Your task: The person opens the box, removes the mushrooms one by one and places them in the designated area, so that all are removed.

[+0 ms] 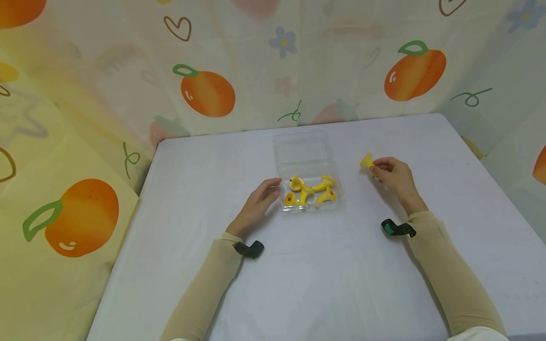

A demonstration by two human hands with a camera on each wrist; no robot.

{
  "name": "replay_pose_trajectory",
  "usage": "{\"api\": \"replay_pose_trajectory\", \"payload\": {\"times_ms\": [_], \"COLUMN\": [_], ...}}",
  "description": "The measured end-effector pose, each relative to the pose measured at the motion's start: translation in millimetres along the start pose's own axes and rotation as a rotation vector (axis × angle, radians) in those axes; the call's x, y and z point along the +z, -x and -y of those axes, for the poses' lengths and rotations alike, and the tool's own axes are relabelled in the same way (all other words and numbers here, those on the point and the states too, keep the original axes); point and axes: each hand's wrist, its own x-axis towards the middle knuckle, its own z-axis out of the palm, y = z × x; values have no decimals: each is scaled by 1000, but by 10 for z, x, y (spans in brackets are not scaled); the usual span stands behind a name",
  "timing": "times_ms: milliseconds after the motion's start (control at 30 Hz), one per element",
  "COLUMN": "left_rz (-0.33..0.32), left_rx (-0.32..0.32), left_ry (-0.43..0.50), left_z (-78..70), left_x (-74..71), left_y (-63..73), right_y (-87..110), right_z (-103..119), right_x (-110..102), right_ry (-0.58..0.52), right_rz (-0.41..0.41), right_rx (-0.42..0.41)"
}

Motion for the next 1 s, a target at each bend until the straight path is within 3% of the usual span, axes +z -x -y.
{"api": "replay_pose_trajectory", "payload": {"times_ms": [1000], "left_rz": [0], "left_rx": [21], "left_ry": [8], "left_z": [31], "left_x": [-9], "left_y": [-13], "right_y": [39], "right_z": [-71], "right_x": [46], "right_ry": [119], "right_rz": [-4], "right_rx": [-16]}}
